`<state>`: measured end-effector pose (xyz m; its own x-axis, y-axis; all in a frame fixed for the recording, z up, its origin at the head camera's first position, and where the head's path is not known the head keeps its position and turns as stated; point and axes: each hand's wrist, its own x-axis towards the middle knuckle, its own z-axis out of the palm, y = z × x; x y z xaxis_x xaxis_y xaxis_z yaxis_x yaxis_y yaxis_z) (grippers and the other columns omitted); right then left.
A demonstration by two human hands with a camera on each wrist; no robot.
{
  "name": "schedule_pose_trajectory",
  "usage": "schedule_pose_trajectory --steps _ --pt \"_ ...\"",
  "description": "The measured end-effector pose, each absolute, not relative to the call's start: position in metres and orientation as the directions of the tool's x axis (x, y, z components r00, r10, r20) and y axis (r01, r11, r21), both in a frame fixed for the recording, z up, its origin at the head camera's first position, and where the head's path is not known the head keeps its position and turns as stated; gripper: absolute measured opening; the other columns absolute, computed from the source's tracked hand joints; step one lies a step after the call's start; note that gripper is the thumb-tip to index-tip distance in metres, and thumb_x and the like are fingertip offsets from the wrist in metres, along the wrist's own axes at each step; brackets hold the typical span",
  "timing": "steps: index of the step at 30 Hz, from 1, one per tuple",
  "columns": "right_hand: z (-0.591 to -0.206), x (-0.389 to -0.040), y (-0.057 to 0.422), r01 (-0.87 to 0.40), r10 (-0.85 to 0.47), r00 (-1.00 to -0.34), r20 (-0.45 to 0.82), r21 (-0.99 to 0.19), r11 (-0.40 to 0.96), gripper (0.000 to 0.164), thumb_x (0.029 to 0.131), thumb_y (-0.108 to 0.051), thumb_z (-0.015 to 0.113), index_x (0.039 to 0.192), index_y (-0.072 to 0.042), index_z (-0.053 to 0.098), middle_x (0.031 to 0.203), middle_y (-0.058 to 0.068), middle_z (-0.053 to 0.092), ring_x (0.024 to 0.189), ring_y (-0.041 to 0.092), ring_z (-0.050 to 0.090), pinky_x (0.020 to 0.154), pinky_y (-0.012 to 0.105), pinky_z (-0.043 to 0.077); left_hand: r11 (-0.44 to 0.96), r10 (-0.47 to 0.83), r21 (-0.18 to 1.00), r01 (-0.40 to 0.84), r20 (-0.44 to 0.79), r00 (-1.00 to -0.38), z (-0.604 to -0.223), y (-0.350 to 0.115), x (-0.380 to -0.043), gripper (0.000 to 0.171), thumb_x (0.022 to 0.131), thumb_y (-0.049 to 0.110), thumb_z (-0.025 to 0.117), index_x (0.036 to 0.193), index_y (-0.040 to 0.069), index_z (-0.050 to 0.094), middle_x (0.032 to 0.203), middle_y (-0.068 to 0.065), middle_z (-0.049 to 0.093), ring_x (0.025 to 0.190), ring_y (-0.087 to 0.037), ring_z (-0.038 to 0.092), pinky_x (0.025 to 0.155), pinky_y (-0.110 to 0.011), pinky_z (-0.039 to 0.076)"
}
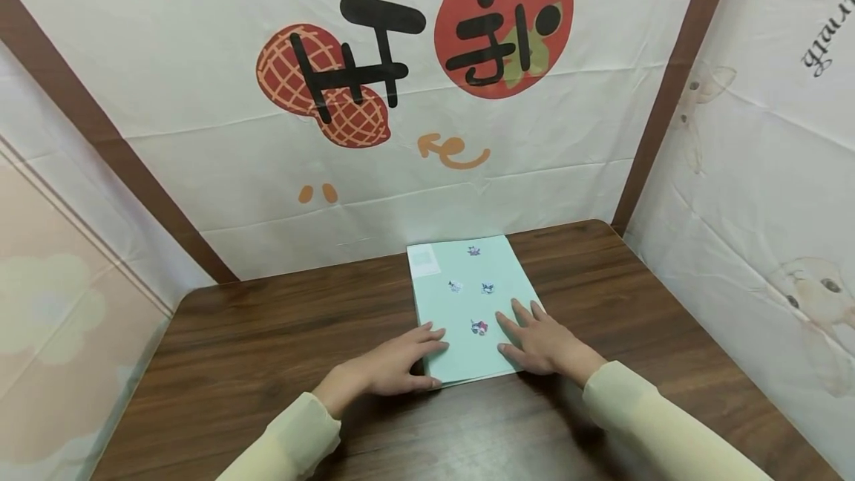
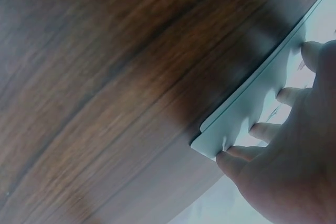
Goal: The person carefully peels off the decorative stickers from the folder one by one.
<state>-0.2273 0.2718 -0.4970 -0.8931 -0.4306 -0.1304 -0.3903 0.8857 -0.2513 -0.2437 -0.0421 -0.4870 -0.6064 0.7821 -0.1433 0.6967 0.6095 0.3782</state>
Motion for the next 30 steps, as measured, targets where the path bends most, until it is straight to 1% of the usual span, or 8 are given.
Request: schedule_pose_trajectory --steps 8,19,30 --pt "-0.494 -0.225 0.263 -0.396 -0.433 -0.892 -0.131 -0.238 0.887 0.063 0.106 -0.045 0.05 0.157 -0.009 0.041 0.162 0.031 0.027 0.144 0.061 0.024 0.114 0.07 0.026 0.622 0.772 0.384 0.683 -0.154 -0.617 -0.485 -0.05 -0.239 0.064 0.099 0.046 0.066 0.151 0.013 0.051 0.164 -0.006 0.036 0.156 -0.027 0.022 0.122 -0.047 0.029" --pt "-0.495 -0.222 0.252 -0.403 -0.436 -0.89 -0.131 -0.221 0.888 0.063 0.106 -0.045 0.05 0.157 -0.009 0.041 0.162 0.031 0.027 0.144 0.061 0.025 0.116 0.068 0.026 0.645 0.754 0.375 0.666 -0.164 -0.637 -0.485 -0.058 -0.235 0.064 0.098 0.048 0.066 0.151 0.014 0.051 0.165 -0.003 0.035 0.156 -0.025 0.021 0.122 -0.046 0.029" --pt "-0.495 -0.217 0.238 -0.425 -0.452 -0.884 -0.114 -0.206 0.882 0.063 0.106 -0.044 0.051 0.156 -0.008 0.043 0.16 0.032 0.03 0.142 0.062 0.028 0.116 0.067 0.027 0.639 0.753 0.401 0.656 -0.156 -0.639 -0.485 -0.073 -0.23 0.064 0.098 0.046 0.067 0.151 0.013 0.052 0.165 -0.005 0.035 0.156 -0.028 0.021 0.121 -0.048 0.029"
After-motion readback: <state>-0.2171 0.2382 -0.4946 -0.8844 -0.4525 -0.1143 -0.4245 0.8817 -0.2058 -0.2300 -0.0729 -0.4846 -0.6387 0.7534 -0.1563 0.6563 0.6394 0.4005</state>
